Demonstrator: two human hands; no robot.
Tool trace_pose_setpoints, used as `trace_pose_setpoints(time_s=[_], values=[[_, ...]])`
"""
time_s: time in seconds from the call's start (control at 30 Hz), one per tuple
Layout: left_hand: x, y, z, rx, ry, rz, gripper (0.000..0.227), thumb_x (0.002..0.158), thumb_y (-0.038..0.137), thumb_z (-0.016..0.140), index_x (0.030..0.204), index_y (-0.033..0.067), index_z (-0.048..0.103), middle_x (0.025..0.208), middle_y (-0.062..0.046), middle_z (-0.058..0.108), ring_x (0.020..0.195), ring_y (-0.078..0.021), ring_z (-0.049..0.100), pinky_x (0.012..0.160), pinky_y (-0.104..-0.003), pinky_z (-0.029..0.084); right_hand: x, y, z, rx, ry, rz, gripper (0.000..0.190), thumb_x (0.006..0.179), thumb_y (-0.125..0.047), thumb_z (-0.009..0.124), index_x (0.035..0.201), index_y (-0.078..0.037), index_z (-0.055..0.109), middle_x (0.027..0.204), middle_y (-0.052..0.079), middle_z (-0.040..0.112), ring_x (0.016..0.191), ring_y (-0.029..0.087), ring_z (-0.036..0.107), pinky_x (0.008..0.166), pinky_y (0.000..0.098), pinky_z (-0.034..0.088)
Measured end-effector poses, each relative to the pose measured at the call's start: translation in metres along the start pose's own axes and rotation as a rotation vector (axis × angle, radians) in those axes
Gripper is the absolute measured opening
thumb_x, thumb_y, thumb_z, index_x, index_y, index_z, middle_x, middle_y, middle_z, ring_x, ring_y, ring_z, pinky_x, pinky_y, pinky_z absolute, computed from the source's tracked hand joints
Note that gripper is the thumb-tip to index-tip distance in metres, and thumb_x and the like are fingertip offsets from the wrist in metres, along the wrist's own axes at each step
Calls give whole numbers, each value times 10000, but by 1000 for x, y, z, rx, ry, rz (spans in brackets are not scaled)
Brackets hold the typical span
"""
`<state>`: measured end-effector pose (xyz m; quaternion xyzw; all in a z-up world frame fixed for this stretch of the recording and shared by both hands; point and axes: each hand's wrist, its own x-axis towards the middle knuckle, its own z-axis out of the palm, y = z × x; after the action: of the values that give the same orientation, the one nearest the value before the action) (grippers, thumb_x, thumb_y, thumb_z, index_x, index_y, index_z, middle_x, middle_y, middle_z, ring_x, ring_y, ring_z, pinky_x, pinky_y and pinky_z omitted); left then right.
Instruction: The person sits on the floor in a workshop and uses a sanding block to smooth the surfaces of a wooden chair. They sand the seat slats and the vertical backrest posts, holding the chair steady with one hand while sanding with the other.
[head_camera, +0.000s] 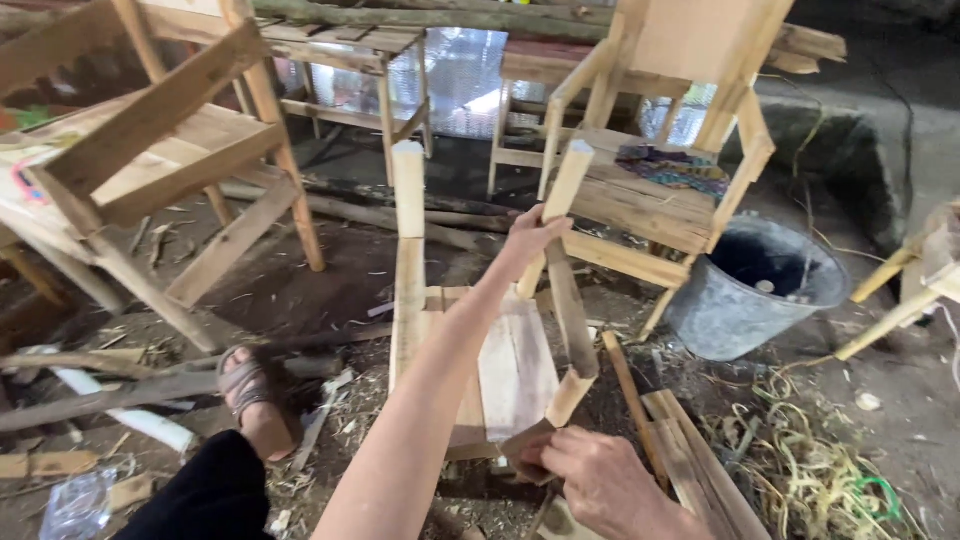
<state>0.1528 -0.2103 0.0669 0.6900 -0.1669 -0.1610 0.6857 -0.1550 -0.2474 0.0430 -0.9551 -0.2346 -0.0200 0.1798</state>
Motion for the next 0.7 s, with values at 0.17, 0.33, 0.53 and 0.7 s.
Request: trace_pose_setpoints(time_s=[0.17, 0.33, 0.53, 0.7], values=[[42, -20, 8, -104, 68, -21, 331, 670, 222, 792, 919, 62, 644, 820, -59, 678, 667, -110, 615, 568, -218, 478, -15, 10, 6, 5, -8, -19, 337, 757, 10, 492, 1011, -113, 677, 982, 12, 681, 901, 214, 620, 673, 352, 524], [48, -29, 11, -163, 54, 58, 324, 666, 244, 783, 912, 51, 698, 818, -27, 670, 710, -107, 581, 607, -231, 444, -11, 12, 11, -2, 2, -26, 309, 774, 8, 507, 1005, -110, 676, 988, 22, 681, 903, 212, 620, 646, 350, 531], [61, -36, 13, -214, 60, 18, 420, 639, 195, 803, 987, 11, 657, 899, -87, 691, 706, -124, 612, 548, -198, 487, -3, 10, 13, 29, 14, -80, 221, 770, -131, 591, 971, -86, 668, 873, 44, 652, 791, 228, 599, 605, 360, 503], [-7, 5, 14, 31, 162, -34, 451, 700, 308, 753, 1077, 106, 610, 898, -37, 671, 523, -44, 474, 416, -165, 371, 0, 3, 19, 129, -40, -24, 282, 801, -10, 476, 960, -95, 693, 961, 9, 698, 849, 219, 639, 647, 371, 538]])
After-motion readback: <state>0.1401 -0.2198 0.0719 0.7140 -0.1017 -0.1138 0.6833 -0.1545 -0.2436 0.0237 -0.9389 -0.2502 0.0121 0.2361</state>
